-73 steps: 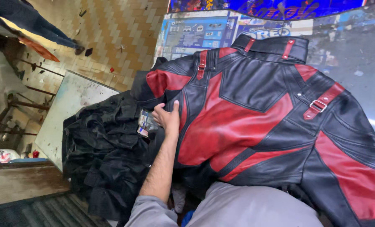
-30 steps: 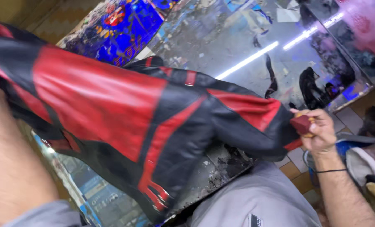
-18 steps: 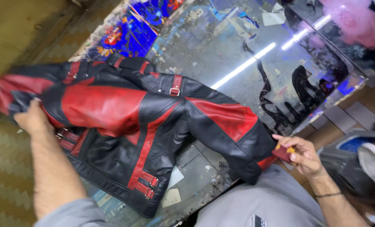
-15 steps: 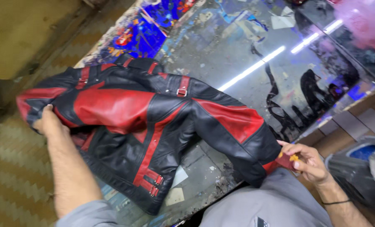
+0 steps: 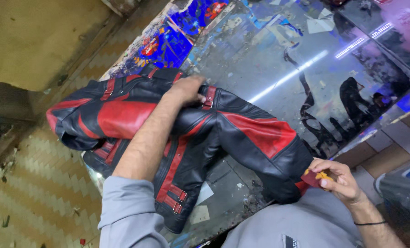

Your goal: The person cleans a red and black leather jacket laid on a workbench. They use a small sponge to rub the surface of the jacket, focusing on the sleeves and body panels. The person repositions the jacket several times to access different areas.

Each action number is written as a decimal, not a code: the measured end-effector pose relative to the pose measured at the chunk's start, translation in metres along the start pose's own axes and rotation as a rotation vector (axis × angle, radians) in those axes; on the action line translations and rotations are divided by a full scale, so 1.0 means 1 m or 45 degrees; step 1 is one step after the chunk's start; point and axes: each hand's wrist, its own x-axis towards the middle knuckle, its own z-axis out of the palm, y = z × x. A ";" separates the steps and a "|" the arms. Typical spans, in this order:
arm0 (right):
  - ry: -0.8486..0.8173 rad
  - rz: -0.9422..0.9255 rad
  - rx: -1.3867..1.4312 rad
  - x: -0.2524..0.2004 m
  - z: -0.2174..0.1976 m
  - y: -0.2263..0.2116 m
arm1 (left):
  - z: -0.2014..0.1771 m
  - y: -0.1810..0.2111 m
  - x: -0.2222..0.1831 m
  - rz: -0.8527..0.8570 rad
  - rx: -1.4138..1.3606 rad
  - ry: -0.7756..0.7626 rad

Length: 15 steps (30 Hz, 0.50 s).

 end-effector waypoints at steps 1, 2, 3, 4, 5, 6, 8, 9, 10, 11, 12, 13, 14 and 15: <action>-0.008 0.011 -0.036 -0.002 0.001 -0.003 | 0.010 0.003 0.013 -0.049 0.118 -0.142; -0.038 -0.018 -0.044 -0.004 0.002 -0.005 | 0.018 0.004 0.024 -0.099 0.236 -0.281; -0.068 -0.045 -0.052 -0.005 0.004 -0.007 | 0.019 0.001 0.033 -0.125 0.255 -0.279; -0.100 -0.077 -0.060 -0.004 0.006 -0.010 | 0.013 -0.005 0.040 -0.151 0.279 -0.274; -0.086 -0.085 -0.053 -0.002 0.009 -0.012 | 0.002 -0.014 0.050 -0.106 0.268 -0.111; -0.078 -0.086 -0.046 -0.001 0.010 -0.014 | -0.006 -0.020 0.058 -0.068 0.248 0.051; -0.054 -0.076 -0.045 0.003 0.013 -0.018 | -0.034 -0.036 0.072 -0.193 -0.009 0.276; -0.038 -0.065 -0.050 0.006 0.015 -0.019 | -0.041 -0.035 0.084 -0.145 0.072 0.399; -0.033 -0.054 -0.060 0.011 0.012 -0.020 | -0.050 -0.033 0.095 -0.106 0.153 0.530; -0.053 -0.062 -0.078 0.017 0.010 -0.021 | -0.051 -0.032 0.104 -0.152 0.137 0.564; -0.069 -0.065 -0.091 0.022 0.009 -0.022 | -0.048 -0.026 0.112 -0.197 0.118 0.588; -0.085 -0.067 -0.104 0.026 0.008 -0.023 | -0.046 -0.019 0.121 -0.243 0.100 0.612; -0.071 -0.047 -0.126 0.028 0.008 -0.022 | -0.038 -0.011 0.127 -0.252 0.008 0.643; -0.057 -0.028 -0.148 0.029 0.008 -0.022 | -0.027 0.000 0.131 -0.262 -0.083 0.674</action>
